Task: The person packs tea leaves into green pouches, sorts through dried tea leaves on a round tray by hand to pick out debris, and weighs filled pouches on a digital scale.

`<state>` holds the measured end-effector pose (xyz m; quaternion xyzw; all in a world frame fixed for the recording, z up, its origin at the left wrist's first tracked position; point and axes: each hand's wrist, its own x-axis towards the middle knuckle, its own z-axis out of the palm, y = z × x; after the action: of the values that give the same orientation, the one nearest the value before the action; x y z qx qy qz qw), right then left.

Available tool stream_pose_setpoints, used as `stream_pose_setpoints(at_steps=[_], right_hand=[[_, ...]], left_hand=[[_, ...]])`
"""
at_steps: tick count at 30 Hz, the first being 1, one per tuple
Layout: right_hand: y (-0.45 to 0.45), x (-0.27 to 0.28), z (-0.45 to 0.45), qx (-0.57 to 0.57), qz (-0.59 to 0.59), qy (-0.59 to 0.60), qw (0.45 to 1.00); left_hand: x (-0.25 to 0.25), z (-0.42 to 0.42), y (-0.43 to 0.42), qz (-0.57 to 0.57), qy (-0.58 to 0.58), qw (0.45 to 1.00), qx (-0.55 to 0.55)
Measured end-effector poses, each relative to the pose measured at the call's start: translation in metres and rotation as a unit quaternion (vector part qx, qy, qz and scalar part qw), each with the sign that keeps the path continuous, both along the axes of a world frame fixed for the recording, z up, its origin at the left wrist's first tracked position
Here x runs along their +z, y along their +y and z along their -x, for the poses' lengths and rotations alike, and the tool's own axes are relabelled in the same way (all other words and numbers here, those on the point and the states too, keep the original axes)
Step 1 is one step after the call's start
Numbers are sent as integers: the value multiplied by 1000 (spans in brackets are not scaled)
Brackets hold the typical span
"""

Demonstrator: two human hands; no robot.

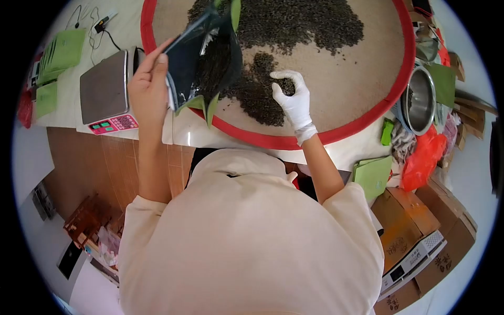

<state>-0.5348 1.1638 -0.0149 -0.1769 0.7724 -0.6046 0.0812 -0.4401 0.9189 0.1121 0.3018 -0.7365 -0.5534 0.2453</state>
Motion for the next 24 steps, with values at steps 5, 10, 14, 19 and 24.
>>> stream_pose_setpoints(at_steps=[5,10,14,19,24], right_hand=[[-17,103,13,7,103,68,992],[-59,121,7,19,204,30,978],[-64,108,-2,57,111,28,992],[-36,127,0,101,78,17,992],[5,118,10,-55,111,-42,991]], left_hand=[[3,20,38,89,-158,981,-74],[-5,34,56,141,-153,971,-116],[-1,33,54,129,-173,969,-120],[-5,30,51,106,-153,976,-118],[-3,24,39,82,-114,985,-102]])
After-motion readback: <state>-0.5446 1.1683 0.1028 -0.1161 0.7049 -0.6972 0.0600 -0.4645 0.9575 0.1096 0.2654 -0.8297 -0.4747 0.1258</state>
